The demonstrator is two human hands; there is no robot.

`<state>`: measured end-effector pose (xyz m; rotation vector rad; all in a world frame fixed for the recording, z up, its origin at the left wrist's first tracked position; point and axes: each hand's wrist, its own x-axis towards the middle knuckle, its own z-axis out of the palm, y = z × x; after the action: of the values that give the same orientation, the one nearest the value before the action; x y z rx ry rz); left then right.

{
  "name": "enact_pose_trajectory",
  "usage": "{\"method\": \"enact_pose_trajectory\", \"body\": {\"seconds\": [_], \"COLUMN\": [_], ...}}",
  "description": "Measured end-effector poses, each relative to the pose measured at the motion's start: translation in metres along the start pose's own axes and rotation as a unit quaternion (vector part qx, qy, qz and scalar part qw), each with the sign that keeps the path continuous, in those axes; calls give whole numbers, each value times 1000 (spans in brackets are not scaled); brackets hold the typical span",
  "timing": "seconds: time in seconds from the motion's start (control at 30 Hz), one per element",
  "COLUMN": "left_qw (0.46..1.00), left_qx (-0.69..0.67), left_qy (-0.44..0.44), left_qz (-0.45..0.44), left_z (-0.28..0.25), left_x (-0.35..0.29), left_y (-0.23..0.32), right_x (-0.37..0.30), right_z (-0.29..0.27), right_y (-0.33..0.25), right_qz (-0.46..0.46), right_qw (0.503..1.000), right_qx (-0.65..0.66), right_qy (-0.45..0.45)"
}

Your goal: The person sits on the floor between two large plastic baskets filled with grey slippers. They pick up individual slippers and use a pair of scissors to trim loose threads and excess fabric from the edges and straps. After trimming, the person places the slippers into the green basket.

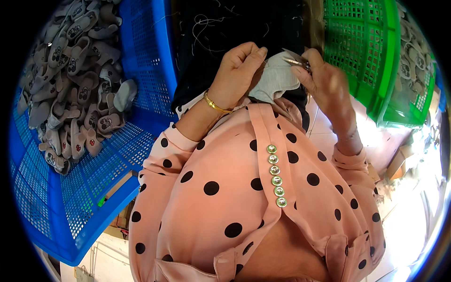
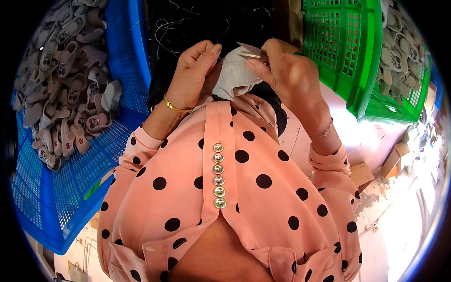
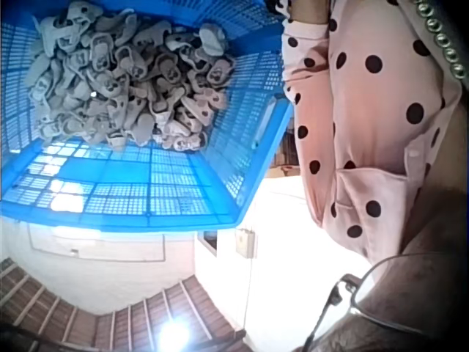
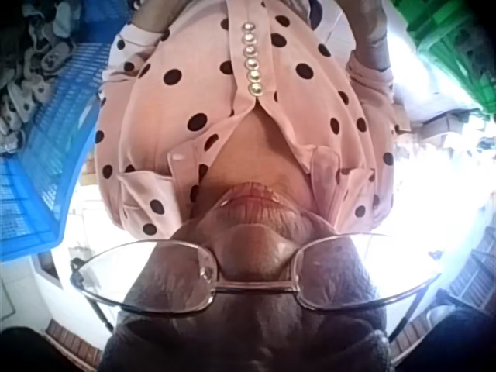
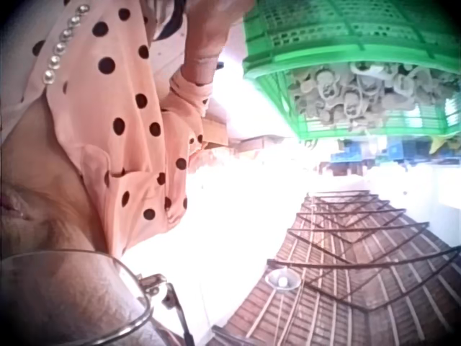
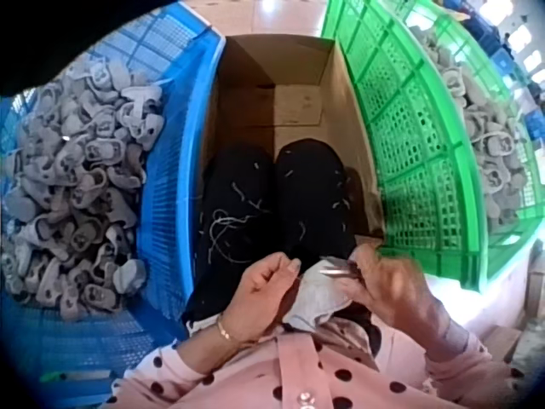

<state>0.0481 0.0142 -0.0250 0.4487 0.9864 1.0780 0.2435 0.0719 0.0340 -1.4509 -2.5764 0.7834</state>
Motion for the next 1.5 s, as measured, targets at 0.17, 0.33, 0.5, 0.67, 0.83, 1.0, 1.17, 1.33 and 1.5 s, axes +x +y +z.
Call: {"method": "enact_pose_trajectory", "body": {"seconds": [0.17, 0.33, 0.5, 0.67, 0.83, 1.0, 1.17, 1.33, 1.5], "left_qw": [1000, 998, 1000, 888, 658, 643, 651, 719, 791], "left_qx": [-21, -53, -9, 329, 627, 655, 642, 572, 529], "left_qy": [-8, -20, -5, 97, 65, -102, -107, -75, -57], "left_qz": [20, 16, 18, 305, 411, 383, 391, 388, 301], "left_z": [-1, -2, -1, -31, -36, -23, -33, -29, -4], "left_x": [-1, -3, -6, 3, -24, -41, -18, -5, -26], "left_y": [-4, -7, -4, 5, 43, 34, 48, 72, 72], "right_x": [17, 27, 31, 26, 26, 50, 37, 1, 2], "right_z": [-23, -29, -22, -5, 25, 37, 32, -6, -4], "right_y": [-20, -30, -31, -19, -13, -18, -9, -18, -45], "right_qz": [-151, -189, -198, -153, -31, 15, 38, 17, 108], "right_qw": [978, 960, 955, 971, 991, 997, 967, 903, 853], "right_qx": [-139, -189, -194, -181, -118, -61, 236, 427, 511], "right_qy": [-44, -84, -100, 17, 53, 43, 94, -34, -15]}}
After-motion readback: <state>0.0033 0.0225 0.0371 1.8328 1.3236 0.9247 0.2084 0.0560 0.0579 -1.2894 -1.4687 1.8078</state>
